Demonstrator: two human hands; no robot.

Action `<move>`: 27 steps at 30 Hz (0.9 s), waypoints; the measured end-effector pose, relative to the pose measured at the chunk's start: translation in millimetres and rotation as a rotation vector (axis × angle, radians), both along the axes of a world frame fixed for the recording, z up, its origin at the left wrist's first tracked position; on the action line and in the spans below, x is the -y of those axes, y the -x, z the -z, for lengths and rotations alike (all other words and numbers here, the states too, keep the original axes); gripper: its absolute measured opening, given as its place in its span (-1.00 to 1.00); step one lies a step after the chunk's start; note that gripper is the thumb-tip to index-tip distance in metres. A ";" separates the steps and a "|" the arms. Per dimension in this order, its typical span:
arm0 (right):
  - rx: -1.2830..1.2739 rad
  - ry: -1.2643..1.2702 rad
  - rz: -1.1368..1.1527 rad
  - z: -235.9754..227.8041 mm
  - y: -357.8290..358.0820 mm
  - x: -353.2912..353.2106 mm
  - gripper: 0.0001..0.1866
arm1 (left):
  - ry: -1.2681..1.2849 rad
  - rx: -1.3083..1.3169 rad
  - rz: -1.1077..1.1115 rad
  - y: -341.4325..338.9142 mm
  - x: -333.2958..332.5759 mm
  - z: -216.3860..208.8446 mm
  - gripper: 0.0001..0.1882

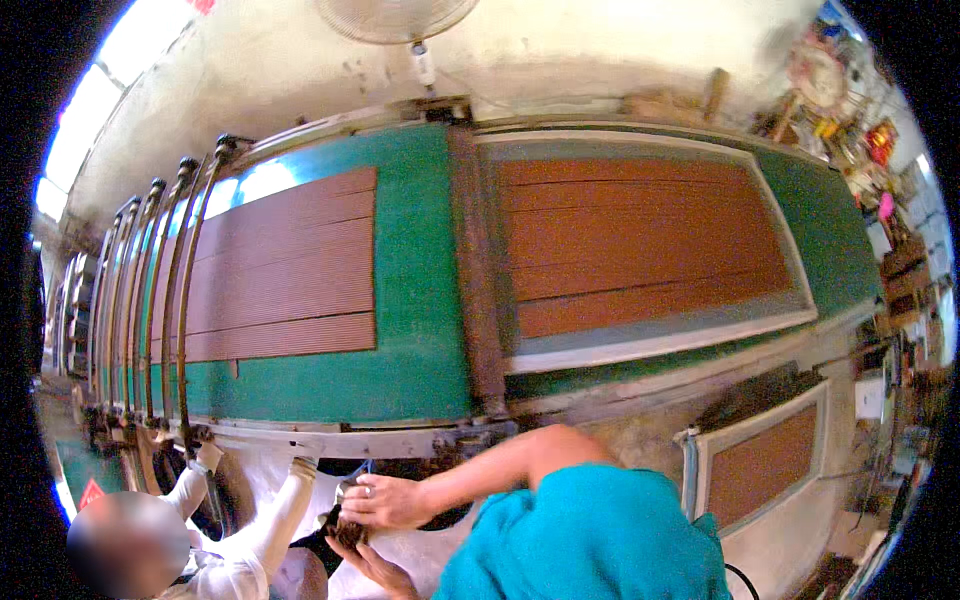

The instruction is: The person repeatedly picks up rectangular frames with mesh bottoms and places them onto a conveyor belt. They then pick up brown corrugated cardboard pieces and arrange them inside the frames. The person continues this cycle of placing frames and filling them with cardboard pieces throughout the video.

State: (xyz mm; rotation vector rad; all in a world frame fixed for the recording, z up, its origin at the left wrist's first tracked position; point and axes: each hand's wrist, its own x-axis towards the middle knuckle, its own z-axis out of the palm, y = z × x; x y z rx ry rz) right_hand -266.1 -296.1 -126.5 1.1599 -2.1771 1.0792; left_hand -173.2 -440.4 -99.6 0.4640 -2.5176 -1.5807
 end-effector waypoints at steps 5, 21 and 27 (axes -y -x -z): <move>0.298 -0.263 0.069 23.7 -36.6 -3.5 -0.86 | 0.233 0.406 -0.028 -22.7 68.4 36.4 -0.39; 1.368 1.407 1.228 98.4 -240.0 -361.5 -0.77 | -0.191 0.060 0.687 147.5 -292.5 20.1 -0.76; 1.737 2.067 0.472 176.7 -202.4 -404.3 -0.64 | 0.431 -0.239 1.151 314.9 -554.5 40.7 -0.63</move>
